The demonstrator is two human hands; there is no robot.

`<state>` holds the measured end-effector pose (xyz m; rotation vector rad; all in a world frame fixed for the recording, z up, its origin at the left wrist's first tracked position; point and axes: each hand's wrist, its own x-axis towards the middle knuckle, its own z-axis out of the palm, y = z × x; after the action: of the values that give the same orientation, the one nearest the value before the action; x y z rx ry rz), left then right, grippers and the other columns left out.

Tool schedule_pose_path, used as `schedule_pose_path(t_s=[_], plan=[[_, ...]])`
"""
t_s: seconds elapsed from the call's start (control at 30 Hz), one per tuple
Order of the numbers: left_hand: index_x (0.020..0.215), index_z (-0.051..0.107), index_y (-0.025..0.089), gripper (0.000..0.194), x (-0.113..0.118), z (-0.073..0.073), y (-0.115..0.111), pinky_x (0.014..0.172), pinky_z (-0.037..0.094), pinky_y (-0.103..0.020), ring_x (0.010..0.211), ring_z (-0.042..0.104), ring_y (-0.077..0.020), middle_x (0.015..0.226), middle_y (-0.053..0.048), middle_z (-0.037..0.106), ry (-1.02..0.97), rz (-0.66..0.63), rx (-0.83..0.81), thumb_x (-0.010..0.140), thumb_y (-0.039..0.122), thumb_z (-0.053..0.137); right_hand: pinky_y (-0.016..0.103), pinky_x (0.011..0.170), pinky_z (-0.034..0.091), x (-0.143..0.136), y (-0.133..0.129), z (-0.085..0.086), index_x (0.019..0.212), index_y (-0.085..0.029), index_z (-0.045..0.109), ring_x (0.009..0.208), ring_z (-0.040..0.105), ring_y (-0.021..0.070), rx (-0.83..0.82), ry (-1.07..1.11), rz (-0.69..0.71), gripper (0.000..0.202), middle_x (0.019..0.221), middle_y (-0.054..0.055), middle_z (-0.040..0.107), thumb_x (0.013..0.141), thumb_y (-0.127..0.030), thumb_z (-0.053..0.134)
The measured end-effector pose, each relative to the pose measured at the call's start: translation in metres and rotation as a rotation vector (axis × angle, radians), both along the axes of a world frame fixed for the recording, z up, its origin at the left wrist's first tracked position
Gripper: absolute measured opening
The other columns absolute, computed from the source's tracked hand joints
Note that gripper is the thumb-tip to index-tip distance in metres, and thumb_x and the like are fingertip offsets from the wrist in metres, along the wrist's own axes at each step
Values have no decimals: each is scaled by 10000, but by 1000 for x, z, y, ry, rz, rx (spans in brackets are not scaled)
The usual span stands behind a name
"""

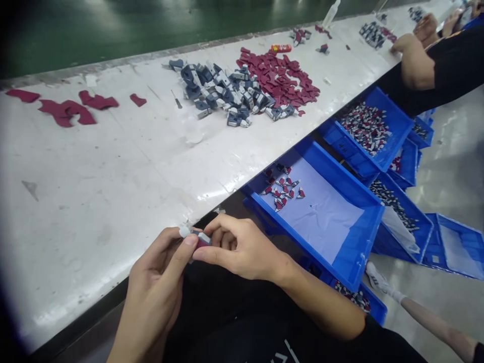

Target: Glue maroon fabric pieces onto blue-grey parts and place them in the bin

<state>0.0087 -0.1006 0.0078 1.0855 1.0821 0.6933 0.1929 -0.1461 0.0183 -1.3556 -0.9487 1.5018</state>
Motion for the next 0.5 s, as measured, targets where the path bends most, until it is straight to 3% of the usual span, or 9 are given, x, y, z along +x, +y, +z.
schedule_pose_path(t_s=[0.17,0.5], plan=[[1006,751,273,284,7,2,1,735,579,-219,824,657,-130,909,21,690,2,-28,-19,1053,552,749,234,558,471,-1,2,2,960,-204,682,588,607,101,26,13,-12,288,718,-55,657,962,-381,909],[1013,806,242,346,12,4,15,777,575,-292,831,663,-167,942,-23,746,-43,-103,-29,1090,554,679,189,457,431,5,2,-2,961,-203,652,462,544,71,-1,147,-102,293,660,-80,651,966,-357,902]])
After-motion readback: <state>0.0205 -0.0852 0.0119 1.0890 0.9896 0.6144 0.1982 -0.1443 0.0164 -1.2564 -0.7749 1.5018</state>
